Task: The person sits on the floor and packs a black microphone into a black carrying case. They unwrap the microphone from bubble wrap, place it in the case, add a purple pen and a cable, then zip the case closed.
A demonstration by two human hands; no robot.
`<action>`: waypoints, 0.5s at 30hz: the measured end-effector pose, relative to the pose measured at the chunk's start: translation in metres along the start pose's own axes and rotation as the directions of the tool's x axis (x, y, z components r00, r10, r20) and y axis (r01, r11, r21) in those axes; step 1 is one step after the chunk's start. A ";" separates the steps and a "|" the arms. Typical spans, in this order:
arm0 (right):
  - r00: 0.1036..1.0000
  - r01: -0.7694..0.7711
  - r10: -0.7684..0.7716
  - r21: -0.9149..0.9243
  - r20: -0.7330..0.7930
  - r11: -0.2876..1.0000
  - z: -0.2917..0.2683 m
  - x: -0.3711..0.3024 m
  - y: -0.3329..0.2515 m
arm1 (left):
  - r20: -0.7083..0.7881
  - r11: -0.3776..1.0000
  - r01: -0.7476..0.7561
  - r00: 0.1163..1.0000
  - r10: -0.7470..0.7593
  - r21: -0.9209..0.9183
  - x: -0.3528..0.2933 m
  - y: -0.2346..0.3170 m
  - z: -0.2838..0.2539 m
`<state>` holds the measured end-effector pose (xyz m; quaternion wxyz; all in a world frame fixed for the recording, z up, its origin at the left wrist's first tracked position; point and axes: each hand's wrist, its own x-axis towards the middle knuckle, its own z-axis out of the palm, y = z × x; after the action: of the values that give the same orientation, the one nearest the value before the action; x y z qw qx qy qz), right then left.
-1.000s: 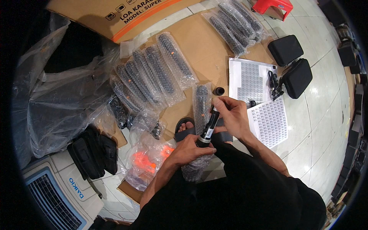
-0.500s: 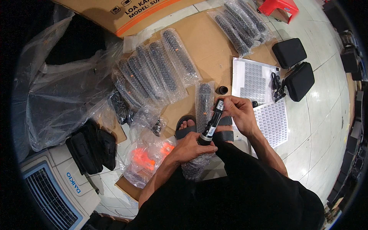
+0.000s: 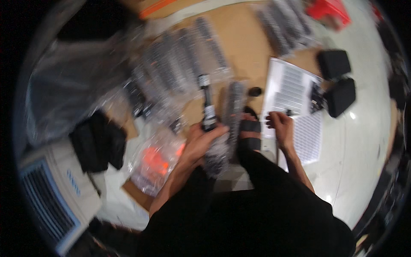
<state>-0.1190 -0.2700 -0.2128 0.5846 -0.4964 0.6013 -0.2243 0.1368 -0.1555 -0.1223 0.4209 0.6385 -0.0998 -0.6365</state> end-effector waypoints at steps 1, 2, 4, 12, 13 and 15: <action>1.000 -0.012 0.011 0.024 0.026 1.000 0.005 -0.007 -0.008 | -0.032 0.999 0.017 0.999 -0.019 -0.046 -0.002 0.004 0.001; 0.999 -0.008 0.007 0.028 0.035 1.000 0.014 -0.012 -0.015 | -0.045 0.995 0.029 0.998 -0.033 -0.094 -0.001 0.005 0.002; 0.995 0.025 -0.013 -0.122 0.098 0.992 0.030 -0.011 -0.017 | -0.085 0.986 0.005 0.996 -0.019 -0.165 0.003 -0.002 0.002; 0.969 0.222 -0.245 -0.419 -0.001 0.880 0.064 0.002 -0.036 | -0.141 0.908 -0.022 0.989 -0.041 -0.418 -0.005 -0.002 -0.015; 0.945 0.241 -0.317 -0.480 -0.084 0.843 0.058 0.006 -0.037 | -0.139 0.918 -0.014 0.989 -0.045 -0.396 -0.005 -0.004 -0.013; 0.809 0.390 -0.574 -0.618 -0.124 0.683 0.046 0.020 -0.036 | -0.152 0.934 -0.005 0.987 -0.053 -0.358 -0.005 -0.011 -0.011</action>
<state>-0.0605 -0.2873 -0.2022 0.2278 -0.7470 0.5687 -0.2581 0.1415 -0.1412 -0.1279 0.5286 0.6015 0.0591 -0.5960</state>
